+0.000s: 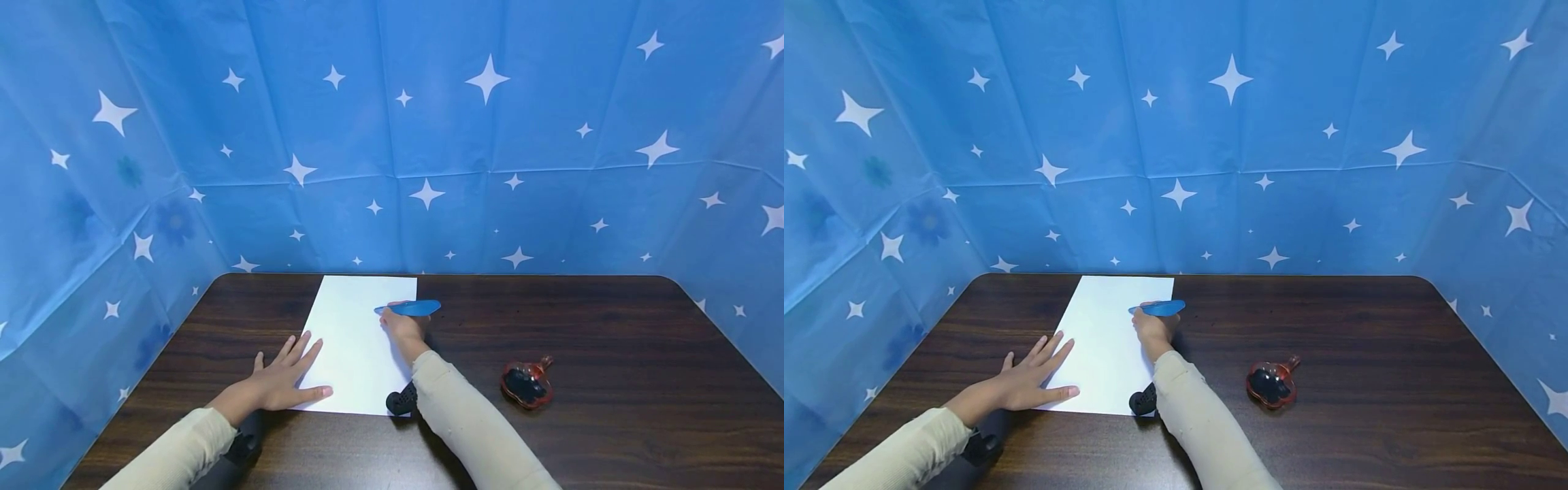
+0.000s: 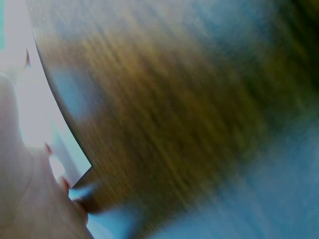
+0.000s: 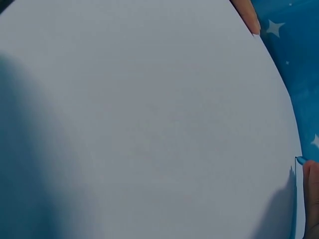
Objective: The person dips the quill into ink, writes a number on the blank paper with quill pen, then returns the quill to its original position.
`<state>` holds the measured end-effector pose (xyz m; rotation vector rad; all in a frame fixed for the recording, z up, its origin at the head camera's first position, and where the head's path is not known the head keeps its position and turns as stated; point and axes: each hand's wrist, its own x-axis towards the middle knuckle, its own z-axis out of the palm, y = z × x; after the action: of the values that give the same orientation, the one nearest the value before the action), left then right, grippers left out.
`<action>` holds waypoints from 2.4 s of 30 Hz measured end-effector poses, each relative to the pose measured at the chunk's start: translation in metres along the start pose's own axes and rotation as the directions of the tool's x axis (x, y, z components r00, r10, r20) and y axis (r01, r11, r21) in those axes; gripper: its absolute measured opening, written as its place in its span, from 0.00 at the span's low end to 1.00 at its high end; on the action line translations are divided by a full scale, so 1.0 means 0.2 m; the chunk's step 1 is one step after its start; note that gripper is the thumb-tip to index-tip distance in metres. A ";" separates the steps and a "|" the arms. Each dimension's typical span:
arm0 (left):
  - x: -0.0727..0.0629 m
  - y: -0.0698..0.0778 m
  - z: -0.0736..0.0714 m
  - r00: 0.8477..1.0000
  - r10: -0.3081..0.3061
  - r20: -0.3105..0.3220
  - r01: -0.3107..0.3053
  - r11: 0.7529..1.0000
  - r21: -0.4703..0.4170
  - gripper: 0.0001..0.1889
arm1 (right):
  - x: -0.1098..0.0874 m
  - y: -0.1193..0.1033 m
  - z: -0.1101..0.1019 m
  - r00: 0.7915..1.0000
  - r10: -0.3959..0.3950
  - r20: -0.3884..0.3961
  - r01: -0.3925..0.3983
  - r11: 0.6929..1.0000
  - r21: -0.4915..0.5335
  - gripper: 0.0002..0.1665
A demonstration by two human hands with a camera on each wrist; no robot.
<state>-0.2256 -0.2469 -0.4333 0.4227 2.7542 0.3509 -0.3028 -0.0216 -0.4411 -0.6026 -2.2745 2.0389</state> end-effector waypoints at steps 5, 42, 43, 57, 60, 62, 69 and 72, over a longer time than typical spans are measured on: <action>0.00 0.00 0.00 1.000 0.003 -0.005 -0.003 1.000 -0.005 0.51 | -0.01 0.00 0.00 1.000 -0.008 0.007 0.008 1.000 -0.006 0.11; 0.01 0.00 0.00 1.000 0.002 -0.001 -0.002 1.000 -0.004 0.52 | -0.05 0.02 -0.03 0.951 0.029 0.307 0.035 0.979 -0.200 0.15; 0.01 0.00 0.00 1.000 0.002 -0.001 -0.002 1.000 -0.007 0.52 | -0.05 0.02 -0.03 0.948 0.038 0.316 0.029 0.979 -0.203 0.16; 0.01 -0.01 0.00 1.000 -0.007 0.001 0.007 1.000 -0.004 0.51 | -0.07 0.02 -0.07 0.900 -0.019 0.435 0.099 0.982 -0.161 0.13; 0.01 0.00 0.00 1.000 -0.010 0.005 0.010 1.000 -0.002 0.51 | -0.08 0.03 -0.08 0.883 -0.048 0.467 0.123 0.984 -0.131 0.12; 0.01 0.00 0.00 1.000 -0.010 0.004 0.010 1.000 -0.002 0.51 | -0.09 0.02 -0.09 0.874 -0.054 0.484 0.133 0.983 -0.129 0.12; 0.01 0.00 0.00 1.000 -0.011 0.004 0.011 1.000 -0.003 0.51 | -0.10 0.03 -0.13 0.839 -0.071 0.540 0.143 0.986 -0.091 0.11; 0.01 0.00 0.00 1.000 -0.011 0.003 0.011 1.000 -0.006 0.51 | -0.09 0.04 -0.14 0.831 -0.079 0.551 0.157 0.983 -0.096 0.11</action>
<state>-0.2271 -0.2458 -0.4342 0.4058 2.7508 0.3549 -0.2755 0.0003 -0.4405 0.1611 -2.6741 2.2172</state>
